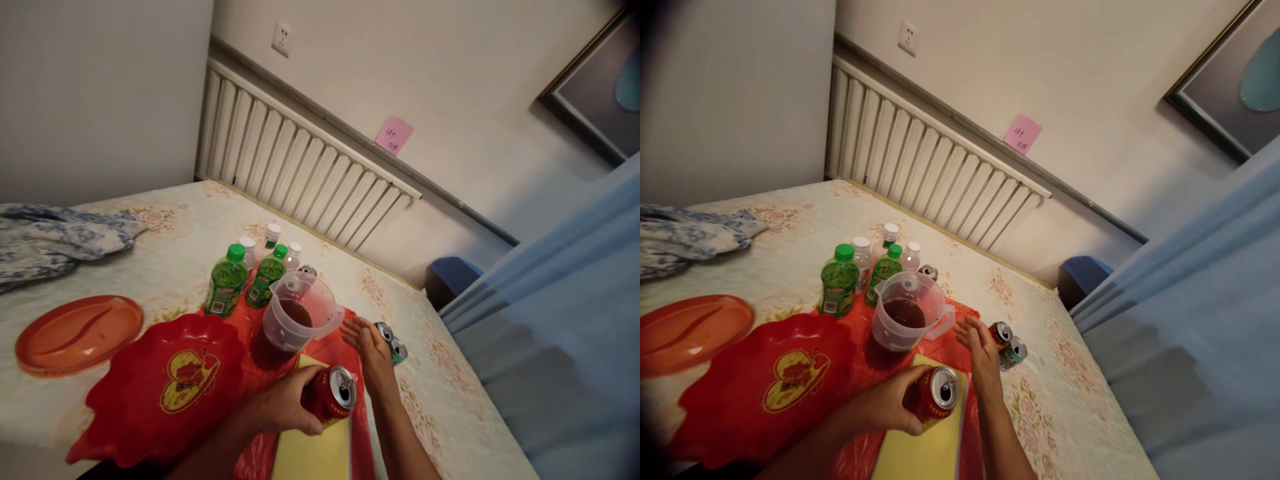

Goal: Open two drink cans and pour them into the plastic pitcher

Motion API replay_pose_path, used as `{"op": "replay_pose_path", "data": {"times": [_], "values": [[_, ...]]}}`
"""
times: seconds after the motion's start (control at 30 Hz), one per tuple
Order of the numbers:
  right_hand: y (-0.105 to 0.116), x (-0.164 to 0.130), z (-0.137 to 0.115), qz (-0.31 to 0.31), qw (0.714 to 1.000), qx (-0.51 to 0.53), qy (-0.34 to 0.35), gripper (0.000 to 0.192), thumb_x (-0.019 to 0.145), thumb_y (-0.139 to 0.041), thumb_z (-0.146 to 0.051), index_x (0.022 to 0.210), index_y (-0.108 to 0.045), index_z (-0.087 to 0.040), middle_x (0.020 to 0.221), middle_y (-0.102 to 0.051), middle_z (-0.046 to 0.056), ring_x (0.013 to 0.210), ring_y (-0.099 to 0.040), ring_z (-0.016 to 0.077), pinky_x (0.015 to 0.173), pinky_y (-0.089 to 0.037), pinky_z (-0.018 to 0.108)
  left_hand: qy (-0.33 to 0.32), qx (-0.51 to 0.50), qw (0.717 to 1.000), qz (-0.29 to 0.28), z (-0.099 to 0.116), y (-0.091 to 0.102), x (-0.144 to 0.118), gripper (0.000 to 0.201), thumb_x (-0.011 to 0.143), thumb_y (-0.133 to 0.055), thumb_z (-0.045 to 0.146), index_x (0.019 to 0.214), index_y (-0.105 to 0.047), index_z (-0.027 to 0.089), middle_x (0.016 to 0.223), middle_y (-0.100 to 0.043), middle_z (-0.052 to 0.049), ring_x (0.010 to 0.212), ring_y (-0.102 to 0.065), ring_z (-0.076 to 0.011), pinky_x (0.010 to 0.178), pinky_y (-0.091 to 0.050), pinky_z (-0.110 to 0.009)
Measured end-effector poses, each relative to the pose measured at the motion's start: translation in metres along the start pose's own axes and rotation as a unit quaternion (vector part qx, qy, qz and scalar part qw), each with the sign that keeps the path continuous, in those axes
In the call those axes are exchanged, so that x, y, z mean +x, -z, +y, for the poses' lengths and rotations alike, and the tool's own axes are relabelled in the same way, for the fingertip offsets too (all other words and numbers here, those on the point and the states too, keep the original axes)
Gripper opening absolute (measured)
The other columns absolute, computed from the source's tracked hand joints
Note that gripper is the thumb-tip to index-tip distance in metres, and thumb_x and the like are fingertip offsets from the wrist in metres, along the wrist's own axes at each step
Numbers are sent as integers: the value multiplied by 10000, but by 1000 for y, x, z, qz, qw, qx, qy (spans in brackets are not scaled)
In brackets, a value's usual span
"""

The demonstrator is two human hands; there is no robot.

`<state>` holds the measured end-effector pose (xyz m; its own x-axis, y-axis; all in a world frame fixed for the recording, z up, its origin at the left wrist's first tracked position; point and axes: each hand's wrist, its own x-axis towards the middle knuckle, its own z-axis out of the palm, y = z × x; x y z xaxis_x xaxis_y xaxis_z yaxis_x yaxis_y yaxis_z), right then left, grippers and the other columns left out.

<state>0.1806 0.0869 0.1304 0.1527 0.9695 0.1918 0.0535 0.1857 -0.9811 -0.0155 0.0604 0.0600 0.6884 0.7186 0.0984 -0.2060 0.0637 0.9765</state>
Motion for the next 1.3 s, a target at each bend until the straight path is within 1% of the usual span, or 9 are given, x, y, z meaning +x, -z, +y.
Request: {"op": "replay_pose_path", "data": {"times": [0.13, 0.27, 0.4, 0.53, 0.7, 0.83, 1.03, 1.17, 1.3], "values": [[-17, 20, 10, -83, 997, 8, 3, 565, 882, -523, -694, 1030, -691, -174, 1023, -750, 111, 923, -713, 228, 881, -549, 387, 5, 17, 1000, 3, 1, 2, -4, 821, 513, -811, 101, 1292, -587, 237, 1258, -673, -26, 1191, -586, -311, 1054, -431, -430], [-36, 34, 14, -114, 992, 45, -16, 610, 882, -433, -751, 872, -681, -195, 835, -743, 53, 774, -686, 200, 764, -540, 335, 19, 30, 999, -4, 6, 2, -7, 835, 522, -827, 120, 1312, -579, 228, 1283, -661, -42, 1201, -581, -319, 1066, -421, -437], [-50, 39, 12, -173, 980, 88, -47, 652, 844, -439, -793, 597, -603, -213, 523, -566, -7, 530, -562, 160, 607, -492, 307, 22, 33, 999, -8, 7, 1, -6, 831, 524, -844, 165, 1310, -577, 217, 1277, -662, -54, 1177, -596, -317, 1051, -437, -441], [-54, 36, 6, -175, 979, 86, -61, 659, 800, -498, -798, 469, -504, -229, 405, -351, -57, 409, -363, 115, 510, -416, 288, 24, 12, 999, -17, 0, 1, -3, 840, 508, -861, 177, 1300, -583, 221, 1246, -678, -59, 1150, -614, -323, 1003, -471, -440], [-67, 32, -6, -164, 980, 95, -61, 621, 792, -568, -725, 421, -453, -240, 378, -291, -75, 391, -335, 106, 563, -460, 309, 49, 59, 997, -27, -6, 1, -3, 861, 453, -901, 202, 1264, -612, 212, 1194, -692, -68, 1092, -631, -344, 906, -518, -420], [-76, 34, -23, -127, 986, 95, -41, 636, 769, -606, -703, 393, -380, -244, 352, -253, -87, 363, -264, 83, 499, -420, 283, 57, 60, 996, -37, -1, 1, -6, 868, 445, -916, 261, 1259, -616, 218, 1167, -695, -59, 1083, -628, -341, 858, -533, -393], [-59, 38, -61, -67, 993, 102, -6, 570, 770, -650, -630, 456, -374, -243, 365, -281, -94, 340, -229, 62, 399, -317, 250, 44, 37, 997, -55, -1, 2, -7, 850, 431, -935, 312, 1218, -626, 231, 1133, -703, -41, 1045, -637, -322, 844, -530, -385], [-37, 37, -94, -13, 996, 91, 23, 568, 770, -676, -591, 478, -337, -242, 368, -276, -97, 321, -209, 46, 339, -181, 220, 28, 54, 997, -54, -4, 5, -7, 807, 447, -928, 313, 1197, -641, 234, 1102, -706, -34, 1002, -648, -305, 804, -539, -364], [-8, 29, -129, 30, 996, 67, 49, 571, 721, -738, -566, 476, -344, -234, 354, -299, -96, 313, -221, 41, 325, -155, 210, 55, 56, 996, -42, -3, 4, -5, 804, 434, -909, 230, 1192, -643, 194, 1096, -708, -54, 1018, -654, -309, 834, -542, -371]]}}
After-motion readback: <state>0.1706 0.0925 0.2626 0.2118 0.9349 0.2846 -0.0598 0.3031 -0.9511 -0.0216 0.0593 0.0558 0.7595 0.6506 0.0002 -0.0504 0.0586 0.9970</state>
